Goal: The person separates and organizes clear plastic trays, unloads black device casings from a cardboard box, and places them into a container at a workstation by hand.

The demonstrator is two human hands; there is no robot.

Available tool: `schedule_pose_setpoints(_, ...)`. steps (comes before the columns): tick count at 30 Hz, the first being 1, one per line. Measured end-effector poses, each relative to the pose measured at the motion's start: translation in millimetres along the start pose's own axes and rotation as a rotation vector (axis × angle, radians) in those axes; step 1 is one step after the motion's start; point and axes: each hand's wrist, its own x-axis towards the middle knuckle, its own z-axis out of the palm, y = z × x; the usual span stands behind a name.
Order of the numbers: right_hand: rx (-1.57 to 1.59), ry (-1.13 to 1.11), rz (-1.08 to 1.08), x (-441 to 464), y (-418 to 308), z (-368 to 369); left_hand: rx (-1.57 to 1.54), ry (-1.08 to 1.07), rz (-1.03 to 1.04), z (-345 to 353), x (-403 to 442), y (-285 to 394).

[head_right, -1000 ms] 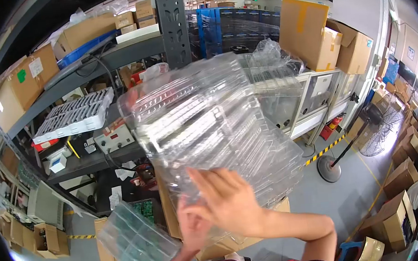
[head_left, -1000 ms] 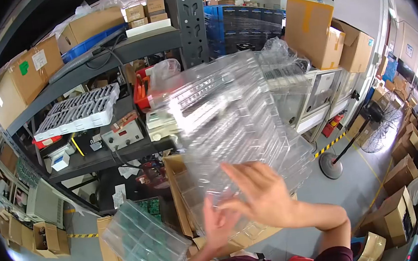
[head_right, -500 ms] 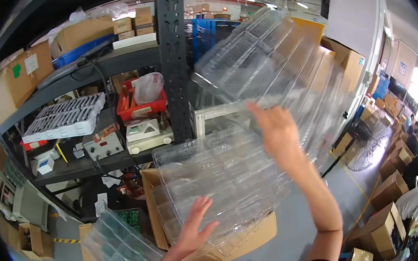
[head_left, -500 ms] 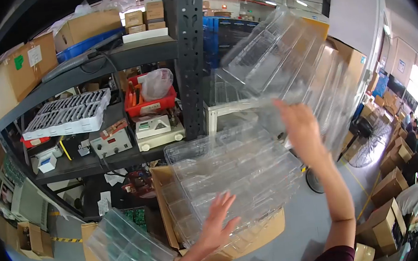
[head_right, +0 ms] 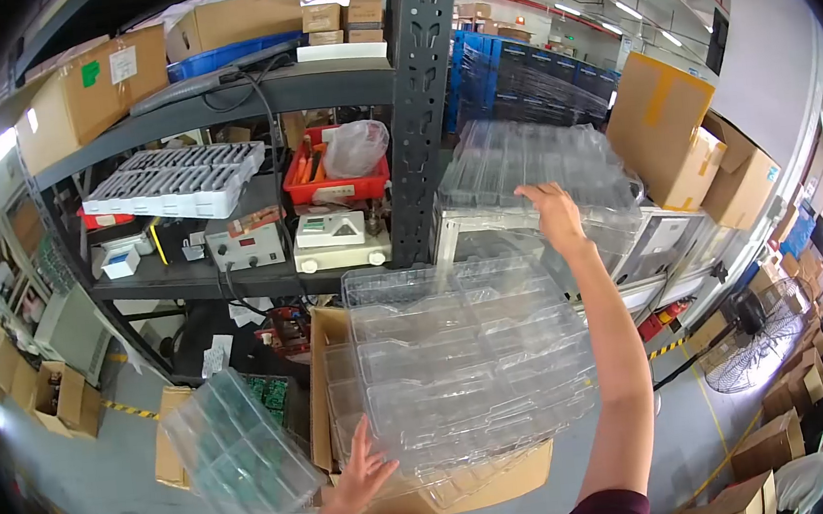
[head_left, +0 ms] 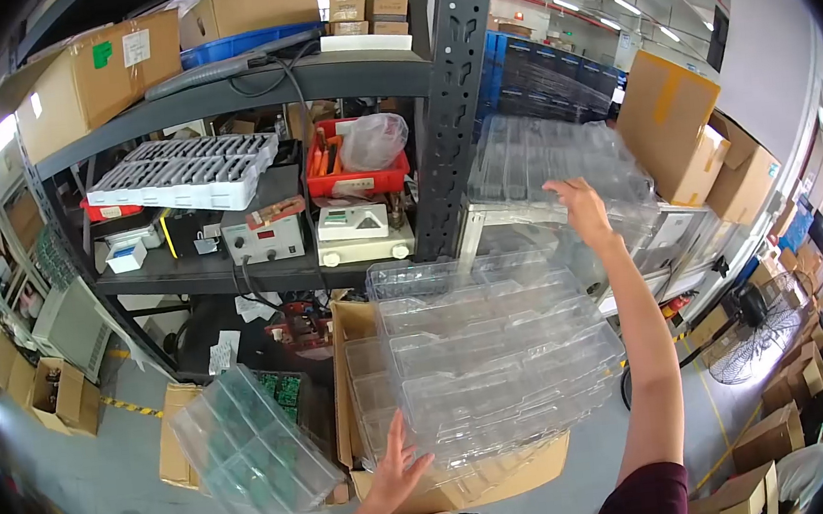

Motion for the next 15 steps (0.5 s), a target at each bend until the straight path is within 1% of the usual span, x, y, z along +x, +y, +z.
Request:
schedule_pose_setpoints(2,0.063,-0.046,0.079,-1.5,3.3,10.4,-0.04,-0.039,-0.098,-0.2,-4.1,-5.4)
schedule_pose_setpoints(5,0.09,-0.038,0.029,-2.4,8.7,17.3,-0.131,-0.045,-0.145,-0.9,-6.3,-3.1)
schedule_pose_setpoints(9,0.051,-0.089,0.079,-2.4,3.1,0.8,-0.191,-0.054,-0.156,-1.3,-7.0,-2.2)
schedule_pose_setpoints(11,0.006,-0.076,0.047,-5.0,5.9,-5.6,-0.223,-0.034,-0.147,-1.6,-6.3,-1.8)
schedule_pose_setpoints(15,0.024,-0.081,0.019,-16.0,20.6,1.1,-0.245,-0.037,-0.154,-4.3,-3.1,4.2)
